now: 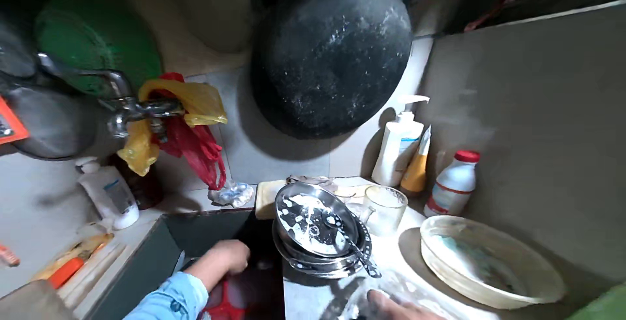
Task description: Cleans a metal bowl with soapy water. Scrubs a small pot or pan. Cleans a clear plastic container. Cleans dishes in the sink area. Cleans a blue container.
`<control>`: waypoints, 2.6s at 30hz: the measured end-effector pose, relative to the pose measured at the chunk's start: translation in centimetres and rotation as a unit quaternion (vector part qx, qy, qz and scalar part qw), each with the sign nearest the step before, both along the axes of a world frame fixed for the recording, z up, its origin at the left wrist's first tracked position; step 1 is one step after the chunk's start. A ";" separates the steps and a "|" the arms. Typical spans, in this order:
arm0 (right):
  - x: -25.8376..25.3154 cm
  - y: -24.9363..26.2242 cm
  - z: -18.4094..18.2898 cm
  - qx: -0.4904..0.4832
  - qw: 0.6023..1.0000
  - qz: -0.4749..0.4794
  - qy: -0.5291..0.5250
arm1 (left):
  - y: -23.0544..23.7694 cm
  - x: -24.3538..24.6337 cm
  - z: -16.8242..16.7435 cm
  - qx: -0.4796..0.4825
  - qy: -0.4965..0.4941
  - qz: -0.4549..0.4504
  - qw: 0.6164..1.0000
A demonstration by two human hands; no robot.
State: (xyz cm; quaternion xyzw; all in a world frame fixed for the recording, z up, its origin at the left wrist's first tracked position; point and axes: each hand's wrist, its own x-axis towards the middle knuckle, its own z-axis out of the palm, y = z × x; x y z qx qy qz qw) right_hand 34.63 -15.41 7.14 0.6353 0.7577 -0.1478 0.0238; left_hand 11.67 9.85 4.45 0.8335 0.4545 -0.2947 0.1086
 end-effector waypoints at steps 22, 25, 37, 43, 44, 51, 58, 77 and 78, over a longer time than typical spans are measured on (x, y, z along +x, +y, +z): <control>-17.3 13.6 6.0 0.105 0.764 -0.036 0.635 | -14.8 -5.3 6.0 -0.076 -0.756 0.343 0.552; -17.1 15.6 5.1 0.190 0.789 -0.034 0.583 | -14.9 -5.2 4.9 -0.115 -0.747 0.351 0.552; -18.6 16.6 5.1 0.149 0.782 -0.089 0.599 | -14.3 -7.2 3.3 -0.174 -0.747 0.390 0.510; -17.4 17.1 5.6 0.250 0.846 -0.054 0.468 | -15.4 -7.3 2.7 -0.182 -0.755 0.302 0.553; -17.2 17.0 6.0 0.268 0.855 -0.068 0.439 | -15.7 -7.2 2.1 -0.187 -0.756 0.284 0.559; -16.9 16.9 5.1 0.237 0.765 -0.204 0.562 | -14.8 -7.0 0.8 -0.134 -0.774 0.287 0.548; -17.8 11.5 4.6 0.163 0.787 -0.101 0.586 | -14.6 -7.4 3.1 0.072 -0.728 0.231 0.641; 1.5 -1.6 5.3 0.204 0.941 -0.056 0.266 | -10.1 6.6 17.7 -0.045 -0.710 0.121 0.692; 2.4 -2.3 4.9 0.194 0.945 -0.047 0.261 | -8.8 7.3 17.0 -0.015 -0.613 0.103 0.783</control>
